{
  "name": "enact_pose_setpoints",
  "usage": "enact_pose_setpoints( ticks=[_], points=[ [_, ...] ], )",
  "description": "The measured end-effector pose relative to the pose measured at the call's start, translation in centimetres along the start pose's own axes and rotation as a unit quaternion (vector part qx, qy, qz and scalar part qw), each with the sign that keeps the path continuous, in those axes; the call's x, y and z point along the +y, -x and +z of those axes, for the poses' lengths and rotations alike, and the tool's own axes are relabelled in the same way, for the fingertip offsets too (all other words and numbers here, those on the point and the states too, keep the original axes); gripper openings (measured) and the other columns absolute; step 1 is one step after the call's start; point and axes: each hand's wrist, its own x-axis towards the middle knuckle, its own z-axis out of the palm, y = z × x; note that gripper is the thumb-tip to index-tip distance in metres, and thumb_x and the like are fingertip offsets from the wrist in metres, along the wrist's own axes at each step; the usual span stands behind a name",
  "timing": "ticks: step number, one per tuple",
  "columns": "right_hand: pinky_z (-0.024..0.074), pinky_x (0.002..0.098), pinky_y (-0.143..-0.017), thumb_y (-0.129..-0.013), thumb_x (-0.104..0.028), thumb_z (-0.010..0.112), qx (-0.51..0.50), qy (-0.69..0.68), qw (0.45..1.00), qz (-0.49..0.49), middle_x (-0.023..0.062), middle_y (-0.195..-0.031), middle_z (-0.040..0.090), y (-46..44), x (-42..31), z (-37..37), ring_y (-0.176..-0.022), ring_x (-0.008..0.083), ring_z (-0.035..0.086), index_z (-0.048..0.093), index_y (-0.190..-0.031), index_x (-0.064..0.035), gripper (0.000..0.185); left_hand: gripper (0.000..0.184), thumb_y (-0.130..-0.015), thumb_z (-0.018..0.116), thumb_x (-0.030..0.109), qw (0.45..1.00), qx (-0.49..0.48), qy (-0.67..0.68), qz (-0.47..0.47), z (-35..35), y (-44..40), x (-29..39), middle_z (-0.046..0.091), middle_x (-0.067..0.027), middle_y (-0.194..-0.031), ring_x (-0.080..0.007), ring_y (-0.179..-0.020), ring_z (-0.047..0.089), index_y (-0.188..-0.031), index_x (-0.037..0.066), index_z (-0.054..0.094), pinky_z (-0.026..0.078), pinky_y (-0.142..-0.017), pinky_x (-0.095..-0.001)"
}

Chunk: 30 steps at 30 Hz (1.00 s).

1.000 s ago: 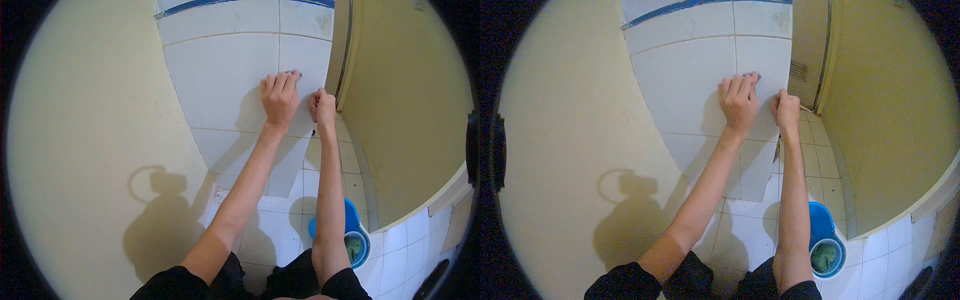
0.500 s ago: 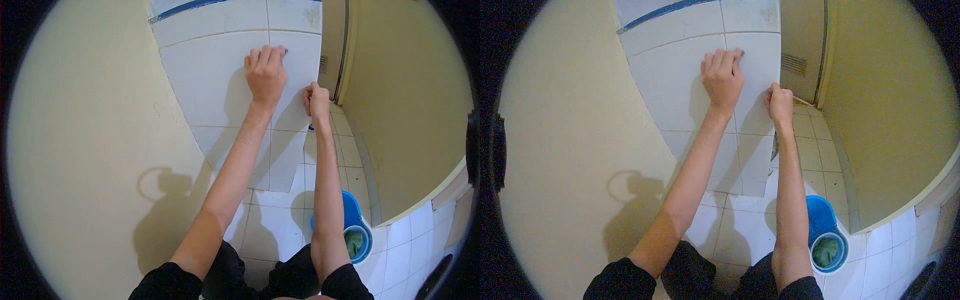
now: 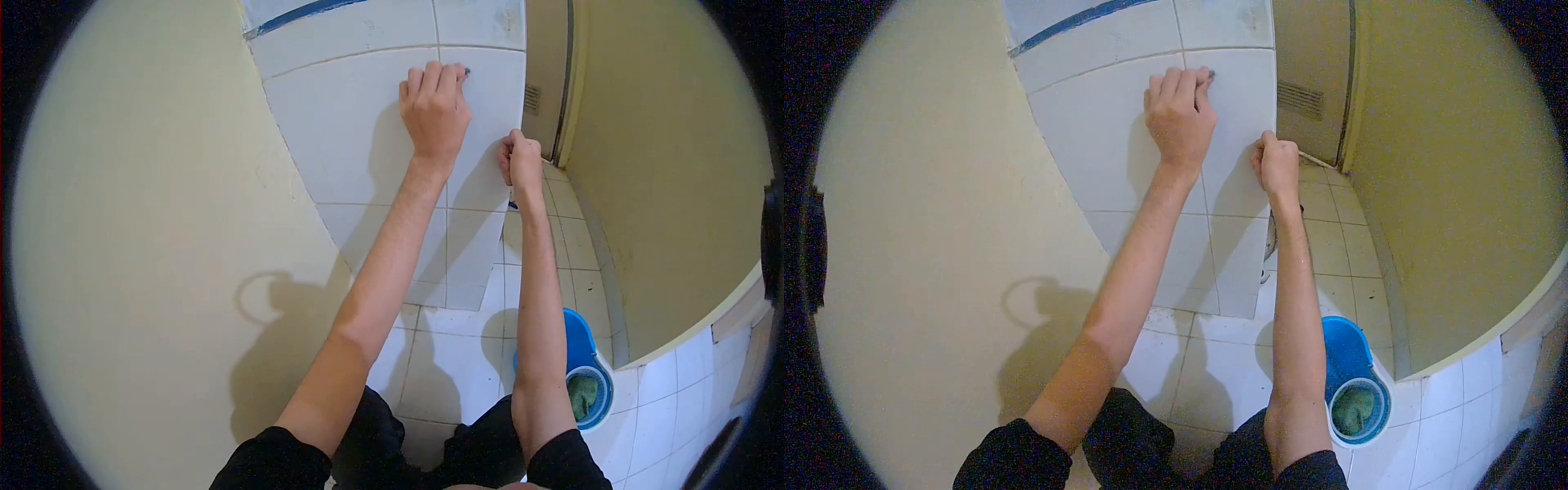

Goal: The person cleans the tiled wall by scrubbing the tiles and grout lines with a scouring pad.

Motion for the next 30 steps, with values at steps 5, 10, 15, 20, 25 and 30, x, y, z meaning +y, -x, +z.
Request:
enact_pose_setpoints(
  ticks=[5,10,15,20,25,30],
  points=[
    [0.0260,0.0310,-0.039,-0.089,-0.031,0.046,-0.002,-0.013,1.000,-0.001,0.0017,-0.041,0.040,-0.2,0.5,0.0,-0.035,0.0132,0.035,0.048,-0.047,-0.0047,0.049,0.007,-0.083,0.071,0.011,1.000,-0.021,0.004,-0.002,-0.7,4.3,0.3,0.057,-0.0026,-0.077,-0.0240,-0.076,0.053,-0.082,0.012,0.064,0.040,-0.067,-0.0383],
    [0.0250,0.0307,-0.038,-0.089,-0.030,0.046,0.004,-0.020,1.000,0.008,0.0016,-0.041,0.040,-0.1,0.2,0.2,-0.035,0.0128,0.034,0.048,-0.047,-0.0056,0.049,0.007,-0.083,0.071,0.012,1.000,0.010,-0.007,0.025,0.4,0.1,0.1,0.056,-0.0025,-0.077,-0.0234,-0.074,0.053,-0.081,0.012,0.064,0.039,-0.066,-0.0376],
    [0.0241,0.0304,-0.037,-0.090,-0.030,0.046,-0.003,-0.025,1.000,0.018,0.0010,-0.041,0.039,0.3,-0.1,0.1,-0.034,0.0123,0.033,0.047,-0.047,-0.0065,0.048,0.007,-0.082,0.072,0.012,0.999,-0.003,-0.023,0.026,-0.2,1.9,0.5,0.056,-0.0025,-0.077,-0.0230,-0.074,0.053,-0.082,0.012,0.064,0.039,-0.065,-0.0378],
    [0.0245,0.0298,-0.037,-0.089,-0.031,0.046,-0.005,-0.044,0.999,0.020,0.0007,-0.042,0.039,0.2,-0.2,0.1,-0.034,0.0125,0.033,0.047,-0.048,-0.0064,0.048,0.007,-0.083,0.070,0.014,0.998,-0.035,-0.033,0.039,-1.0,4.4,0.2,0.056,-0.0030,-0.077,-0.0235,-0.074,0.053,-0.081,0.012,0.064,0.040,-0.065,-0.0388],
    [0.0245,0.0299,-0.037,-0.090,-0.031,0.045,0.001,-0.031,0.999,0.029,0.0001,-0.042,0.040,0.1,0.1,0.1,-0.034,0.0123,0.033,0.047,-0.048,-0.0065,0.049,0.008,-0.084,0.070,0.015,0.998,0.011,-0.057,0.040,0.4,-0.1,-0.4,0.055,-0.0028,-0.077,-0.0238,-0.074,0.053,-0.081,0.012,0.063,0.039,-0.065,-0.0386],
    [0.0244,0.0299,-0.038,-0.090,-0.032,0.044,-0.024,-0.030,0.999,0.024,-0.0002,-0.043,0.040,0.1,-0.1,-0.1,-0.035,0.0119,0.033,0.048,-0.048,-0.0064,0.049,0.007,-0.084,0.069,0.014,0.998,-0.023,-0.052,0.024,-0.8,2.9,-0.2,0.055,-0.0035,-0.077,-0.0243,-0.075,0.053,-0.081,0.011,0.063,0.040,-0.066,-0.0387]
  ],
)
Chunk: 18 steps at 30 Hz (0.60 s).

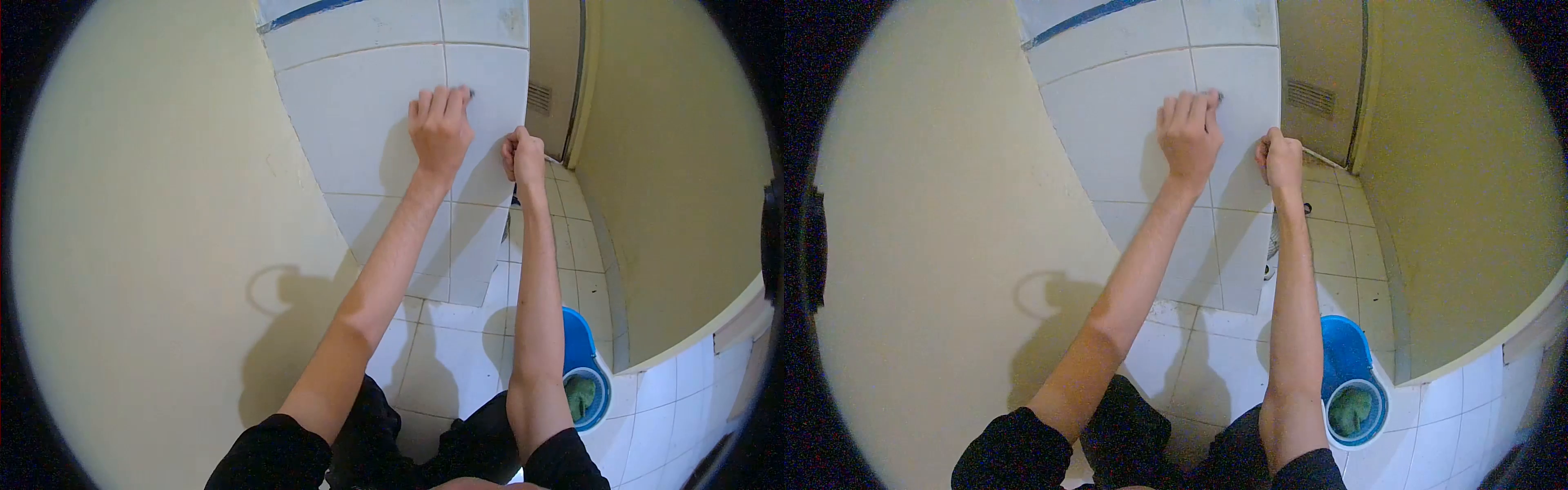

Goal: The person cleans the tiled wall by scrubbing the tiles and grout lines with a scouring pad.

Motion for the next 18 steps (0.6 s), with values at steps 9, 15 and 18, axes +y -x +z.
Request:
enact_pose_setpoints(
  ticks=[9,15,18],
  points=[
    [0.0233,0.0304,-0.037,-0.089,-0.031,0.045,0.019,-0.006,1.000,0.008,0.0013,-0.043,0.041,0.2,-0.3,0.1,-0.034,0.0124,0.033,0.048,-0.049,-0.0059,0.047,0.007,-0.083,0.069,0.012,0.999,0.023,0.025,-0.004,0.7,-3.0,0.3,0.055,-0.0045,-0.078,-0.0254,-0.075,0.052,-0.082,0.010,0.062,0.040,-0.066,-0.0390],
    [0.0233,0.0305,-0.037,-0.088,-0.030,0.045,0.018,-0.017,0.999,0.025,0.0019,-0.043,0.041,0.3,-0.5,0.2,-0.034,0.0131,0.034,0.048,-0.049,-0.0057,0.047,0.007,-0.082,0.070,0.011,1.000,-0.009,0.029,-0.008,-0.1,0.7,0.8,0.055,-0.0041,-0.078,-0.0252,-0.075,0.052,-0.083,0.011,0.063,0.041,-0.066,-0.0389],
    [0.0234,0.0307,-0.037,-0.089,-0.031,0.046,0.017,-0.010,1.000,0.001,0.0019,-0.043,0.041,0.2,-0.3,0.1,-0.034,0.0131,0.033,0.048,-0.049,-0.0056,0.047,0.007,-0.083,0.070,0.011,0.999,-0.018,0.037,0.001,-0.2,0.5,0.7,0.055,-0.0039,-0.078,-0.0251,-0.075,0.053,-0.083,0.011,0.063,0.041,-0.066,-0.0389]
  ],
)
